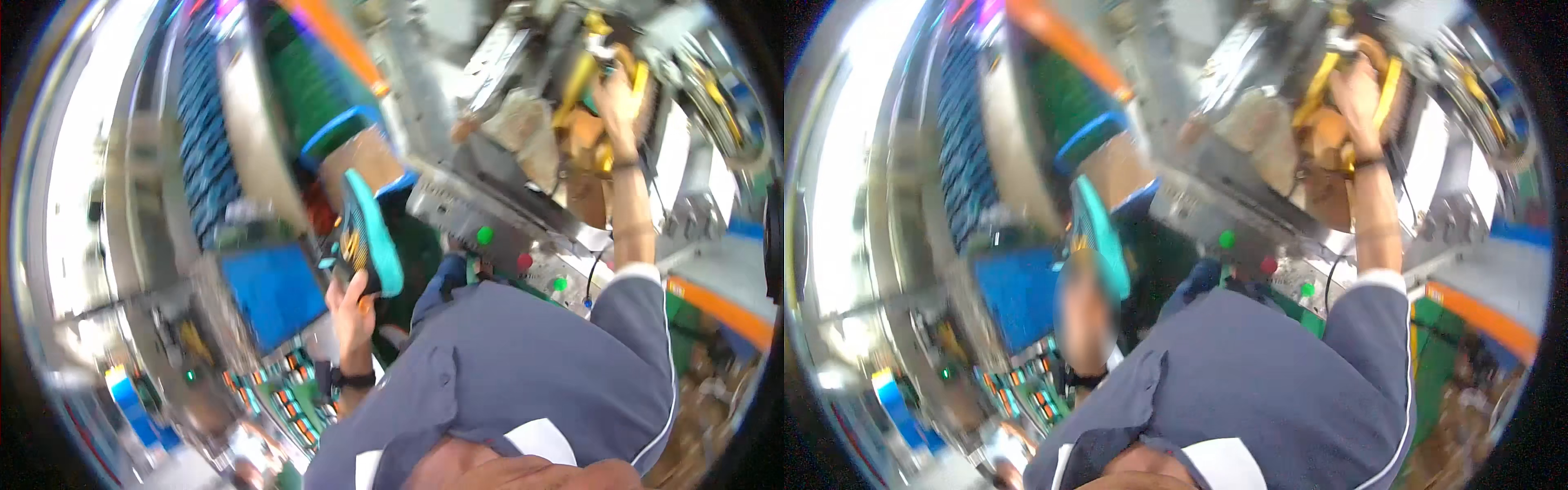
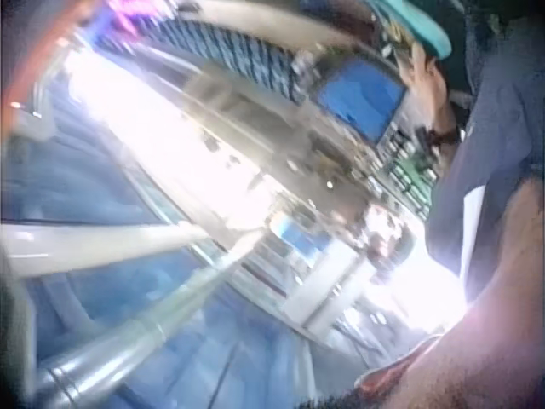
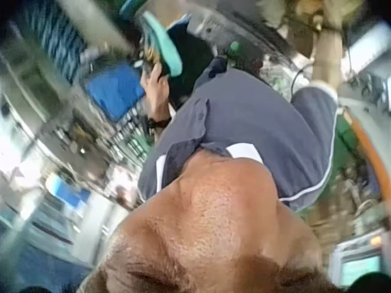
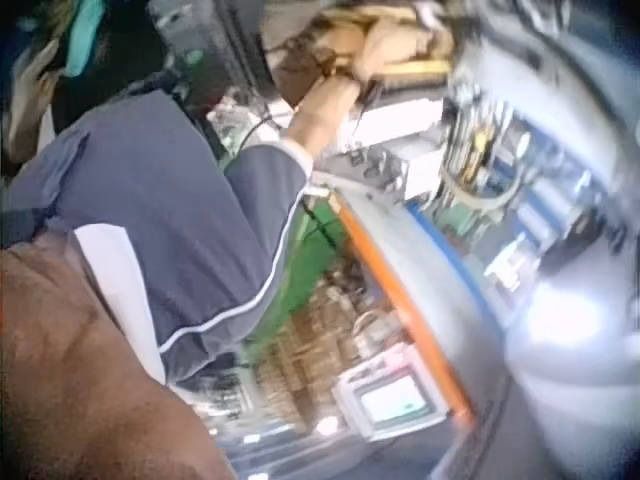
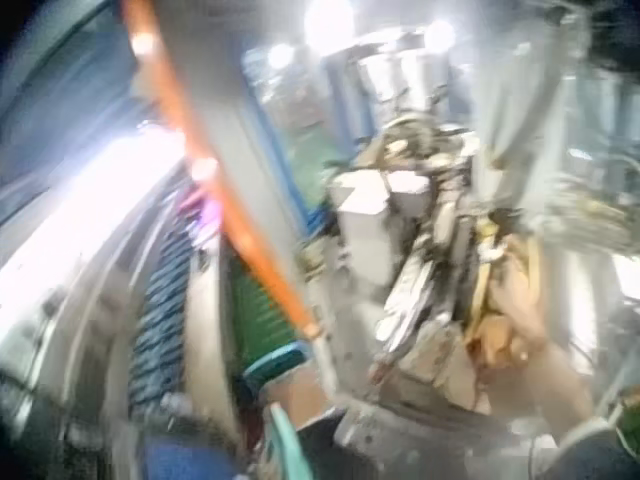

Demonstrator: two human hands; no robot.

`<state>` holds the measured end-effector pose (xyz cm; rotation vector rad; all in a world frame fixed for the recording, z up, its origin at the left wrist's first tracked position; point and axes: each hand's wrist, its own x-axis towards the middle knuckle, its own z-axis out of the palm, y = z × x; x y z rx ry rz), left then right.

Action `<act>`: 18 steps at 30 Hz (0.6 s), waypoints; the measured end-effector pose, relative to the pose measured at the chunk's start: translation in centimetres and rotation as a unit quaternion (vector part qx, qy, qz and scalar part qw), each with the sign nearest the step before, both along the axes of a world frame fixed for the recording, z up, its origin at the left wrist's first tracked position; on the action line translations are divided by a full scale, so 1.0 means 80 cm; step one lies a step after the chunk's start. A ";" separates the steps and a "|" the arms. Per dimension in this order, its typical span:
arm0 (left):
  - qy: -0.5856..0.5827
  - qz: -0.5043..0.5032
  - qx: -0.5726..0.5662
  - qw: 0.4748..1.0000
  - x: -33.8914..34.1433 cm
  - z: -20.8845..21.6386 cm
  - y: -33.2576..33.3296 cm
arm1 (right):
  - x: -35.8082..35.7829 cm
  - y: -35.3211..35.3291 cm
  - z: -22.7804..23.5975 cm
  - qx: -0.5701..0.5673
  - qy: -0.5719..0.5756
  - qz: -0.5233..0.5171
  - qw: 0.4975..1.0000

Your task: Operating a sole-pressing or lasting machine to attach soles to shoe uppers in a factory setting.

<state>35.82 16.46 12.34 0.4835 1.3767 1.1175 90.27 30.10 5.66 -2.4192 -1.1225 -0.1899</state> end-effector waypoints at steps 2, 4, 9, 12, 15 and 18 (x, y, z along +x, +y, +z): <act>-0.043 0.022 0.008 0.999 0.008 -0.027 -0.035 | -0.130 -0.074 0.035 0.160 0.069 0.151 0.973; -0.028 0.002 0.053 0.998 0.021 -0.035 -0.068 | -0.240 -0.134 0.029 0.167 0.059 0.315 0.932; -0.106 0.053 -0.065 0.991 -0.002 -0.094 -0.136 | -0.340 -0.156 -0.141 -0.001 0.116 0.427 0.897; -0.130 0.136 -0.058 0.981 -0.025 -0.132 -0.193 | -0.343 -0.156 -0.209 -0.003 0.068 0.480 0.875; -0.120 0.251 -0.098 0.955 -0.060 -0.138 -0.238 | -0.334 -0.154 -0.228 0.030 0.070 0.518 0.852; 0.151 0.256 0.077 0.952 -0.109 -0.176 -0.296 | -0.330 -0.156 -0.238 0.014 0.083 0.509 0.857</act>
